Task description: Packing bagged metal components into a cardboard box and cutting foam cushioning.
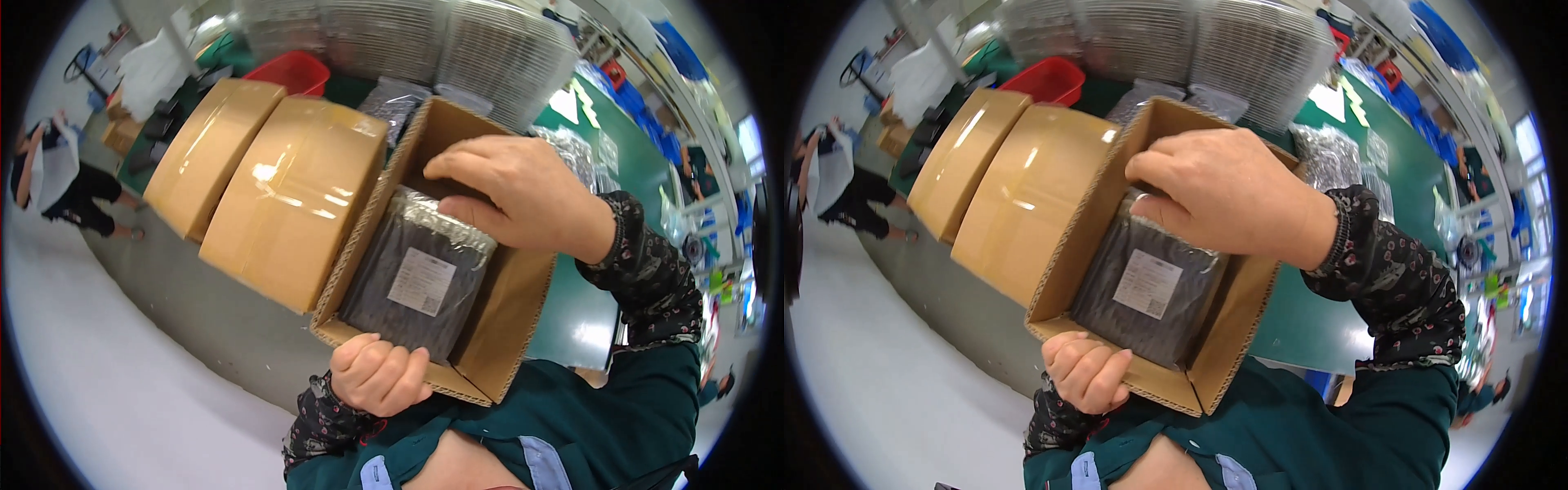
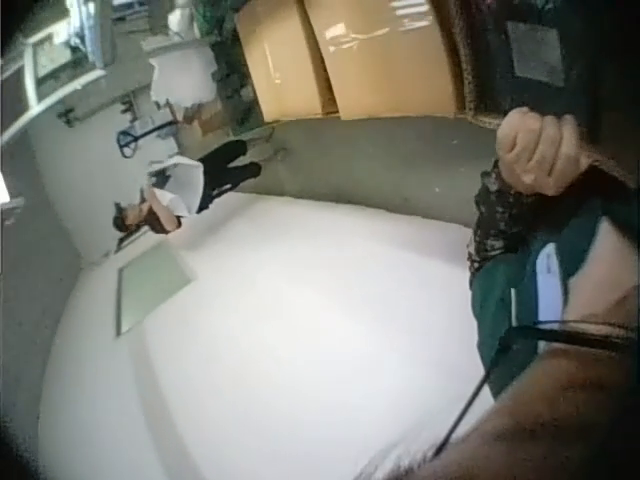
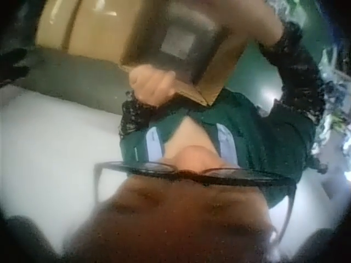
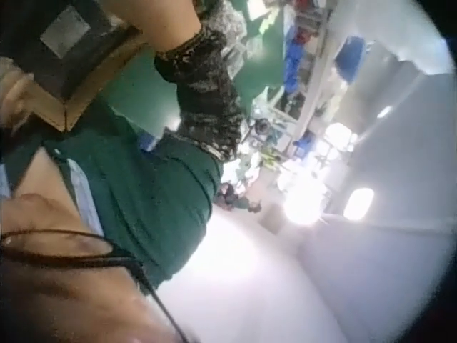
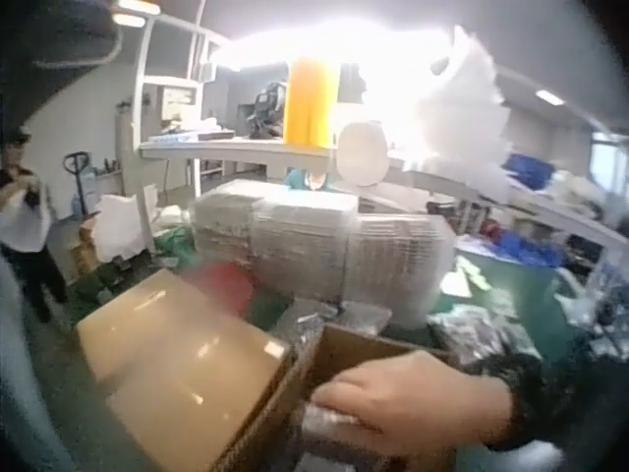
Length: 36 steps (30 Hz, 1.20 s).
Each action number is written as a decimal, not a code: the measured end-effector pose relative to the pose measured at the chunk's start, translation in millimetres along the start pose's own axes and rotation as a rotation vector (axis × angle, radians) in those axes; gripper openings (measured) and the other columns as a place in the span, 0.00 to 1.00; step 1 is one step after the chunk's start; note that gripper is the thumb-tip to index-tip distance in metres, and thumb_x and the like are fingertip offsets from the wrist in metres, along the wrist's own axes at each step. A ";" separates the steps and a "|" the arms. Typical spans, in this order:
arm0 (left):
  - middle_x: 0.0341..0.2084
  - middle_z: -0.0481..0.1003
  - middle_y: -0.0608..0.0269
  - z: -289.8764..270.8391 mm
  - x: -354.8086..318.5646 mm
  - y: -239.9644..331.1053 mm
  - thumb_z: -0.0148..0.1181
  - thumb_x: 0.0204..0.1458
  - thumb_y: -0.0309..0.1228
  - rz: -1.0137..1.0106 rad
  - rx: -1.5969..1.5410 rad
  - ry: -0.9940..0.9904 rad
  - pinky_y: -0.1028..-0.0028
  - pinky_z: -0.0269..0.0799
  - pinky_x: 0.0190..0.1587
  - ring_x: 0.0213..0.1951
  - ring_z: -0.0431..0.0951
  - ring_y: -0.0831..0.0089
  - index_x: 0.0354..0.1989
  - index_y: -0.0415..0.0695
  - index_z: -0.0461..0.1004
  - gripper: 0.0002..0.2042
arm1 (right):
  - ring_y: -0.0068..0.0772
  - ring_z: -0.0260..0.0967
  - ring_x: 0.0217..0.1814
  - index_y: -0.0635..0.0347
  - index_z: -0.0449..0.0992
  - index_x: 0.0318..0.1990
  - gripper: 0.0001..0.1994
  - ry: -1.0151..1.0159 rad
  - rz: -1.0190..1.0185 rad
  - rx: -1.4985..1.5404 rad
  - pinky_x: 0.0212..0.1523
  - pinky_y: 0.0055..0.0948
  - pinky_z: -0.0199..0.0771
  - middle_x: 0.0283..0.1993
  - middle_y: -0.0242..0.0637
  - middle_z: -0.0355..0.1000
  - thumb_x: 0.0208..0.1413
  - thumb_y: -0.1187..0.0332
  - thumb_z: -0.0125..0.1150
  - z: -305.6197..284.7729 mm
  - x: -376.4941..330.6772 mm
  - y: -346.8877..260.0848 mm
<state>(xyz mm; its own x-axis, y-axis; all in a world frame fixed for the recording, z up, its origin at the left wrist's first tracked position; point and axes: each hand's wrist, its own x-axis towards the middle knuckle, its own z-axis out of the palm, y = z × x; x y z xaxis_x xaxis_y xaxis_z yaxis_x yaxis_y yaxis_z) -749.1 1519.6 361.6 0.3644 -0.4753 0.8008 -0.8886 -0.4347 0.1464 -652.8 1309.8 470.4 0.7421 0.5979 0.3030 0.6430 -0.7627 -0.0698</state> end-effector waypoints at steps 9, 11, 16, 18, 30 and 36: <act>0.17 0.66 0.70 6.4 4.7 2.1 0.37 0.56 0.40 -0.098 0.063 -0.015 0.70 0.64 0.35 0.22 0.66 0.74 0.26 0.48 0.71 0.16 | 0.45 0.64 0.51 0.60 0.71 0.39 0.18 0.205 0.150 0.018 0.52 0.41 0.61 0.45 0.43 0.68 0.48 0.55 0.55 -10.7 -114.2 -1.3; 0.17 0.65 0.67 4.8 4.8 2.2 0.36 0.55 0.38 -0.128 0.068 -0.029 0.68 0.62 0.34 0.22 0.65 0.71 0.26 0.47 0.71 0.16 | 0.50 0.54 0.60 0.59 0.69 0.45 0.23 0.142 0.175 0.018 0.60 0.51 0.44 0.54 0.46 0.61 0.52 0.50 0.46 -4.0 -138.3 -9.3; 0.18 0.67 0.63 -9.4 31.6 7.4 0.42 0.52 0.36 -0.193 0.078 -0.153 0.68 0.61 0.32 0.21 0.65 0.66 0.27 0.43 0.70 0.12 | 0.49 0.58 0.57 0.61 0.69 0.44 0.19 0.284 0.289 0.145 0.54 0.44 0.58 0.52 0.47 0.62 0.50 0.57 0.51 25.3 -197.4 -31.0; 0.23 0.69 0.57 -18.1 59.5 10.0 0.48 0.49 0.35 -0.326 -0.063 -0.508 0.66 0.63 0.35 0.26 0.68 0.60 0.32 0.39 0.70 0.11 | 0.48 0.59 0.55 0.61 0.69 0.44 0.18 0.308 0.339 0.198 0.51 0.42 0.62 0.50 0.47 0.63 0.47 0.61 0.54 34.1 -222.5 -38.0; 0.57 0.45 0.31 7.8 -25.5 -194.3 0.55 0.46 0.35 0.282 0.176 -1.280 0.54 0.49 0.58 0.57 0.45 0.31 0.55 0.34 0.55 0.29 | 0.38 0.64 0.40 0.63 0.70 0.34 0.11 0.397 0.705 0.296 0.38 0.31 0.69 0.34 0.39 0.68 0.41 0.71 0.58 52.7 -370.8 -93.2; 0.52 0.60 0.40 15.6 147.6 -35.2 0.56 0.44 0.34 -0.329 0.217 -1.376 0.63 0.53 0.58 0.56 0.58 0.51 0.53 0.32 0.58 0.29 | 0.37 0.66 0.38 0.59 0.71 0.33 0.09 0.522 1.024 0.141 0.34 0.32 0.70 0.32 0.36 0.68 0.41 0.71 0.59 10.0 -458.6 -108.9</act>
<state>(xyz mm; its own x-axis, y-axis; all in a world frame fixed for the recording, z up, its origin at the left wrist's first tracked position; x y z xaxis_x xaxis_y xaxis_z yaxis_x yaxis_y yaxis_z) -659.7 1452.8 465.6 0.6285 -0.6271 -0.4600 -0.6984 -0.7154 0.0211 -1061.3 1121.2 329.5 0.7800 -0.4842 0.3965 -0.1745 -0.7768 -0.6051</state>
